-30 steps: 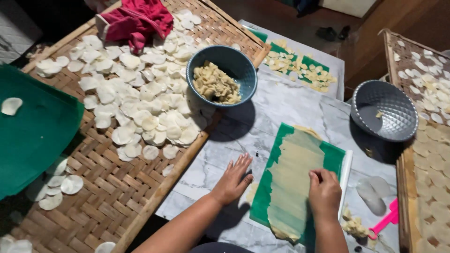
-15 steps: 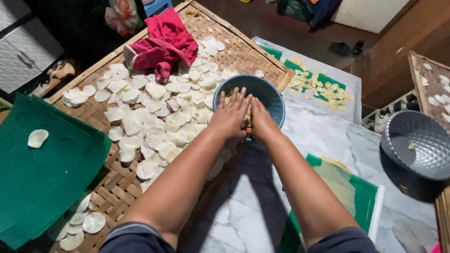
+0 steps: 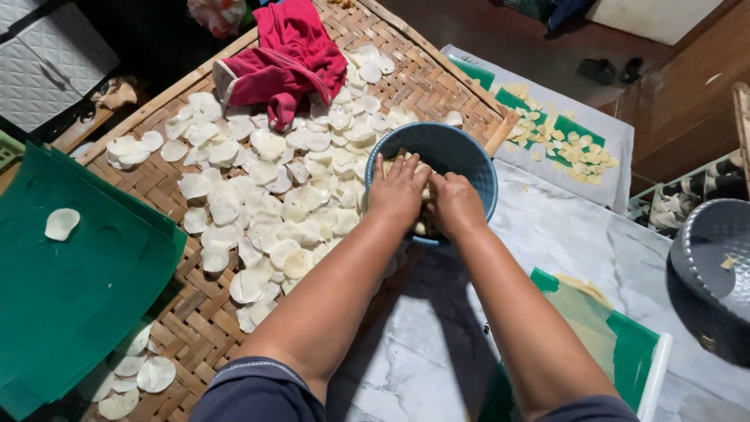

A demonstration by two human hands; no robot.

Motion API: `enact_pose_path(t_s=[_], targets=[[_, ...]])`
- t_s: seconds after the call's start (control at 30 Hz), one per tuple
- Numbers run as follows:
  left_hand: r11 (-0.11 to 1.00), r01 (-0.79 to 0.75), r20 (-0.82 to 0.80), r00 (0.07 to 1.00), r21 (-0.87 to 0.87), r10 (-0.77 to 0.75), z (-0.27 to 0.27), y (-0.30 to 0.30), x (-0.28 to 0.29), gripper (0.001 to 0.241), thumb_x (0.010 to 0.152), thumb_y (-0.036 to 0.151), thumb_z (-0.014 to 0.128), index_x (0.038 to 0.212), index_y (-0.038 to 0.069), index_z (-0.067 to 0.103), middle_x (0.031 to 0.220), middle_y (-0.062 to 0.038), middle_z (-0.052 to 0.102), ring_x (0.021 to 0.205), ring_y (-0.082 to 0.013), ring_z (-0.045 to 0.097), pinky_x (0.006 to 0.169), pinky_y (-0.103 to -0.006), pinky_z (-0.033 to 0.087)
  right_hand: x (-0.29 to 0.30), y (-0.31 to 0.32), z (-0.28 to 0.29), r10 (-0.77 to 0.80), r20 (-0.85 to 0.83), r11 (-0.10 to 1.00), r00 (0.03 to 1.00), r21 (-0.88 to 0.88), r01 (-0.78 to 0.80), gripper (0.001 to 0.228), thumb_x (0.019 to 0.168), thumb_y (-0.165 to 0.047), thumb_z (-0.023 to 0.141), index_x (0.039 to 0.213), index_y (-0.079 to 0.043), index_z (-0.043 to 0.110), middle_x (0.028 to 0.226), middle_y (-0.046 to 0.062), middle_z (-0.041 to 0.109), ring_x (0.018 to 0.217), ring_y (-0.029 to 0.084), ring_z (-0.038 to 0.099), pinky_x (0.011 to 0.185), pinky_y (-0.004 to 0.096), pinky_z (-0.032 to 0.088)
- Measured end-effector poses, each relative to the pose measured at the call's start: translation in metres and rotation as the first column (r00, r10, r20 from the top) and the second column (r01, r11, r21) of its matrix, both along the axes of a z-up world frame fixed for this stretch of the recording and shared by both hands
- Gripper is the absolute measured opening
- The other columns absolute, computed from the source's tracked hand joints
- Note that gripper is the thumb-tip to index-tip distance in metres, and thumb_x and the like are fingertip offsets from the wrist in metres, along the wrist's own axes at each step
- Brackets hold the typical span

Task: Rolling out small portions of dough into thin sheets using a rolling pin and placing them on a tray

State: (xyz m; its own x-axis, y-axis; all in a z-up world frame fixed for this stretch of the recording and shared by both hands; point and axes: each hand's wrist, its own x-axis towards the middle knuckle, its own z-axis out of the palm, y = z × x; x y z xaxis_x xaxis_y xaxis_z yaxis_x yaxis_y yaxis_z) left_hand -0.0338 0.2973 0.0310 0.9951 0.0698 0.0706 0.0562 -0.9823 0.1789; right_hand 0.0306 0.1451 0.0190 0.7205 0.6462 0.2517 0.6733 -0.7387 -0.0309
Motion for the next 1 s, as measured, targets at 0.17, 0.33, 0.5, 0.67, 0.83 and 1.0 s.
enact_pose_path(t_s=[0.17,0.33,0.5,0.67,0.83,1.0], targets=[[0.999,-0.039,-0.009,0.999,-0.004,0.038,-0.001,-0.004,0.003,0.042,0.104,0.034,0.046,0.146,0.03,0.046,0.165,-0.005,0.032,0.154,-0.0323,0.029,0.125,-0.0651,0.001,0.012,-0.011,-0.009,-0.074,-0.215,0.963,0.974,0.238,0.126,0.029,0.077,-0.039,0.076,0.103,-0.026,0.07,0.091,0.003,0.066,0.096,0.031,0.069,0.084,0.046,0.061],[0.999,-0.051,-0.024,0.998,-0.004,0.051,-0.004,-0.004,0.01,0.041,0.106,0.024,0.039,0.146,0.031,0.045,0.165,-0.006,0.031,0.154,-0.0318,0.028,0.125,-0.0639,0.0,0.011,-0.019,0.004,-0.12,-0.44,0.809,0.89,0.476,0.344,0.022,0.078,-0.036,0.075,0.099,-0.034,0.079,0.089,0.001,0.075,0.094,0.029,0.072,0.084,0.042,0.058],[0.998,-0.059,-0.079,0.995,-0.022,0.057,0.002,-0.005,0.008,0.045,0.106,0.022,0.04,0.151,0.029,0.04,0.168,-0.009,0.025,0.155,-0.0324,0.025,0.126,-0.0626,-0.004,0.005,-0.024,0.022,0.281,-0.731,0.287,0.622,0.682,0.673,0.03,0.087,-0.021,0.077,0.115,-0.009,0.074,0.091,0.011,0.073,0.082,0.018,0.071,0.074,0.032,0.063],[0.997,-0.063,-0.136,0.989,-0.033,0.058,0.012,-0.006,0.004,0.05,0.104,0.024,0.043,0.154,0.028,0.035,0.17,-0.01,0.019,0.157,-0.0327,0.02,0.125,-0.0623,-0.008,-0.01,-0.043,0.034,0.607,-0.591,0.069,0.532,0.706,0.705,0.034,0.094,-0.011,0.076,0.124,-0.005,0.064,0.102,0.008,0.071,0.097,0.018,0.073,0.094,0.035,0.06],[0.999,-0.005,-0.217,0.976,-0.042,-0.005,0.044,-0.005,-0.009,0.1,0.08,0.046,0.077,0.162,0.027,0.023,0.173,-0.012,0.01,0.159,-0.0353,0.011,0.125,-0.0643,-0.011,-0.047,-0.035,0.057,0.52,-0.566,0.133,0.64,0.793,0.594,0.043,0.089,-0.001,0.076,0.128,0.0,0.058,0.103,0.005,0.066,0.098,0.015,0.069,0.091,0.03,0.059],[0.958,0.116,-0.145,0.977,-0.262,-0.158,0.081,-0.002,-0.033,0.132,0.061,0.082,0.079,0.165,0.026,0.02,0.173,-0.018,0.002,0.159,-0.0426,0.002,0.123,-0.0694,-0.005,-0.051,-0.036,0.042,0.198,-0.457,0.39,0.867,0.848,0.359,0.043,0.087,-0.011,0.087,0.125,-0.009,0.067,0.105,0.01,0.071,0.1,0.018,0.069,0.089,0.034,0.058]])
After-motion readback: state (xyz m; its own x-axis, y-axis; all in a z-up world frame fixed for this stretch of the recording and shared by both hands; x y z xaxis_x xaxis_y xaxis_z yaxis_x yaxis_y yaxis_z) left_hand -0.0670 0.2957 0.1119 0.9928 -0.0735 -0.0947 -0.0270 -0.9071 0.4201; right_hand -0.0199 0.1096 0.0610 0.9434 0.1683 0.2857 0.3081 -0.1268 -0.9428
